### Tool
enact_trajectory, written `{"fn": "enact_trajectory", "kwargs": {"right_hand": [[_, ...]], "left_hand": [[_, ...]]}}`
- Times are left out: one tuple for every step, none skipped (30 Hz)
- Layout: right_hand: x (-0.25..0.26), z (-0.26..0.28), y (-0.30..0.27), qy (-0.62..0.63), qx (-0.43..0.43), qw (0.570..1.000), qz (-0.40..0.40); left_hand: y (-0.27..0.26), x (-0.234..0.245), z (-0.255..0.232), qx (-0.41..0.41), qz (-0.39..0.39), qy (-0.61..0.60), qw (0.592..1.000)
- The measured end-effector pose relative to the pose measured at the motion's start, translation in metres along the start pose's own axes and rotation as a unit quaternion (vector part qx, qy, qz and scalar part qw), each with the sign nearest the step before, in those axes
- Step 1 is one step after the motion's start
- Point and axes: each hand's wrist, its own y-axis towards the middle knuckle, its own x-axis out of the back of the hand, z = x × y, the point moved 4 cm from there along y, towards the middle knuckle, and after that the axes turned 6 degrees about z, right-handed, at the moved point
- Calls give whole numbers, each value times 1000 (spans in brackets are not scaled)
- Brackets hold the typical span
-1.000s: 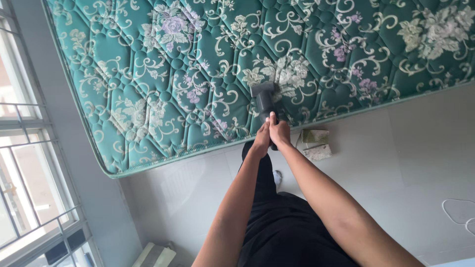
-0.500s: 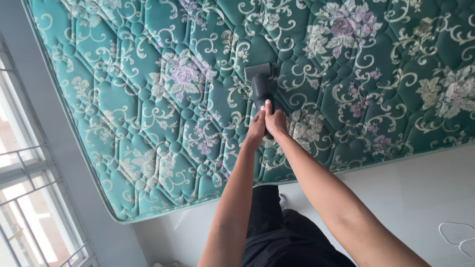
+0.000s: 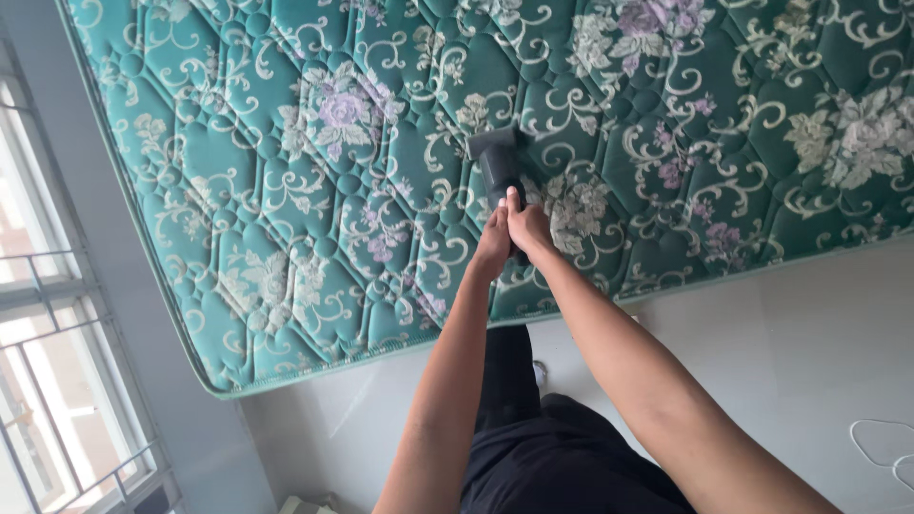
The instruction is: The person uses a handheld vacuum cleaner to clean the surface of a green floral-patterned mattress. They move the vacuum in systematic back-and-forth strokes across the entire top surface, covering the center and edges.
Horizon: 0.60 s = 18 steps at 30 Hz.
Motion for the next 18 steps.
{"fn": "enact_trajectory", "kwargs": {"right_hand": [[-1,-15,-13,4,-2,1000,0],[-2,-30,-26,17,-1,1000,5],[-4,-47,-38,30,1,1000,9],[-5,-68,-51,41,0,999,13],[-6,-90,-64,31,-6,999,9],[-9,-111,-75,20,-9,1000,6],[-12,-133,-85,10,-13,1000,3],[-15,-155,-97,-5,-5,1000,-1],[-19,-175,-110,-19,2,1000,-5],[-19,-191,-120,-32,11,999,-11],[-17,-204,-128,-20,10,1000,-16],[-19,-219,-144,-8,3,1000,-17],[-20,-233,-160,4,-3,1000,-18],[-17,-241,-175,25,0,999,-29],[-14,-248,-188,45,4,998,-41],[-8,-255,-200,66,7,996,-56],[-1,-261,-211,69,11,995,-74],[5,-267,-219,71,16,993,-91]], "left_hand": [[-15,-4,14,16,-3,2,1000],[-30,-7,27,33,-7,4,999],[-44,-11,39,36,-8,10,999],[-59,-17,55,41,-10,15,999],[-74,-23,72,47,-11,19,999],[-90,-27,88,40,-11,32,999],[-108,-32,106,34,-11,45,998],[-126,-37,123,29,-10,58,998],[-143,-43,141,30,-8,32,999],[-157,-50,155,30,-4,6,1000],[-168,-56,165,31,0,-19,999],[-184,-59,178,50,-5,-9,999],[-199,-63,190,69,-9,1,998],[-210,-67,198,85,-13,13,996],[-219,-71,204,87,5,15,996],[-224,-78,211,89,26,17,996],[-227,-85,217,91,48,18,995],[-229,-93,224,90,59,16,994]]}}
